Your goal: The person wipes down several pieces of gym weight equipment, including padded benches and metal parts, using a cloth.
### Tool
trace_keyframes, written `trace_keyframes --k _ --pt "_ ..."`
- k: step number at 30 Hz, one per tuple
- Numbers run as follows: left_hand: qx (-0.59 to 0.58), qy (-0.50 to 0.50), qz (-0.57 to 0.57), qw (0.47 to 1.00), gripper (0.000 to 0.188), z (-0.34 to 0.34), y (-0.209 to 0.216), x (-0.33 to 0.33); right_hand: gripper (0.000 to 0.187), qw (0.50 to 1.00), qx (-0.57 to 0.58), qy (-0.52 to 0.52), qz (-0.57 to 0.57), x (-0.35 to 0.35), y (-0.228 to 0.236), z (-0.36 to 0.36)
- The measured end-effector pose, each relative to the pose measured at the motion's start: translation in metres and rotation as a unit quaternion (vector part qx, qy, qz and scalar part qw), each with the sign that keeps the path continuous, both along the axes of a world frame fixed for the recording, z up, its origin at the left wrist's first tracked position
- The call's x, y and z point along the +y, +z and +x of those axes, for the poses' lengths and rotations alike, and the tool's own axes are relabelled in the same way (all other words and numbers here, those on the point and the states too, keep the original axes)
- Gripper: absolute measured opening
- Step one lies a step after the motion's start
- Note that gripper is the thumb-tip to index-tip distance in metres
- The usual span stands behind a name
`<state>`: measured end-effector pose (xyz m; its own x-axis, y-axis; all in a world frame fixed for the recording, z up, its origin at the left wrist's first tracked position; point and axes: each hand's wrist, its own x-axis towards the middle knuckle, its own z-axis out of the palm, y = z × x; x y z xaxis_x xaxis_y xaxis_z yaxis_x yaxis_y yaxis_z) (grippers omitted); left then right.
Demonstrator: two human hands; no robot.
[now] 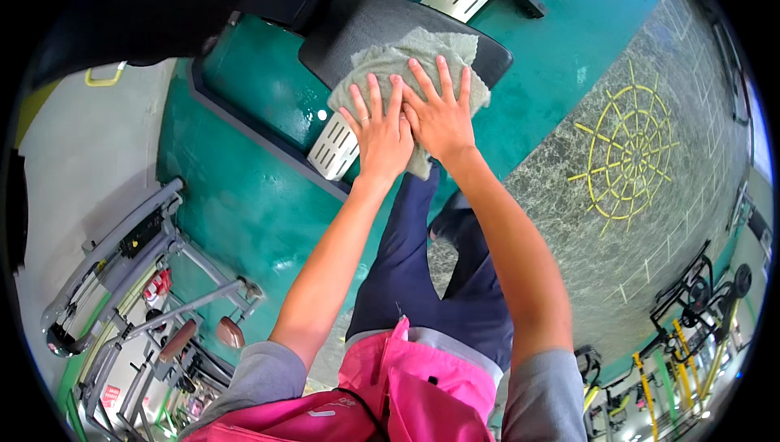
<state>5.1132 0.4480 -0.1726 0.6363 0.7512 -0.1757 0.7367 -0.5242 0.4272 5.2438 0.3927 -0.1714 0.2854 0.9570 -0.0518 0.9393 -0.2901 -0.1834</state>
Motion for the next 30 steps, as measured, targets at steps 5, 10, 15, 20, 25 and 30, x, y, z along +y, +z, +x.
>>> trace_keyframes --k 5,10,15,20,25,30 --pt "0.022 0.068 0.073 0.995 0.065 0.014 -0.037 0.066 0.053 0.997 0.034 0.059 0.024 0.083 -0.026 0.033" --pt "0.02 0.163 0.13 0.978 0.067 0.036 -0.057 0.138 0.05 0.989 0.033 0.09 0.109 0.175 -0.048 0.048" --pt "0.015 0.249 0.085 0.965 0.066 0.039 -0.057 0.139 0.053 0.987 0.036 0.139 0.075 0.186 -0.053 0.051" --pt "0.009 0.28 0.017 0.96 0.058 0.046 -0.039 0.054 0.06 0.977 0.073 0.201 -0.011 0.125 -0.026 0.068" --pt "0.059 0.291 0.007 0.955 0.064 0.053 -0.031 0.01 0.062 0.966 0.085 0.235 -0.065 0.078 -0.019 0.08" --pt "-0.009 0.351 0.086 0.932 0.062 0.052 -0.049 0.091 0.056 0.965 0.051 0.254 0.051 0.157 -0.041 0.069"
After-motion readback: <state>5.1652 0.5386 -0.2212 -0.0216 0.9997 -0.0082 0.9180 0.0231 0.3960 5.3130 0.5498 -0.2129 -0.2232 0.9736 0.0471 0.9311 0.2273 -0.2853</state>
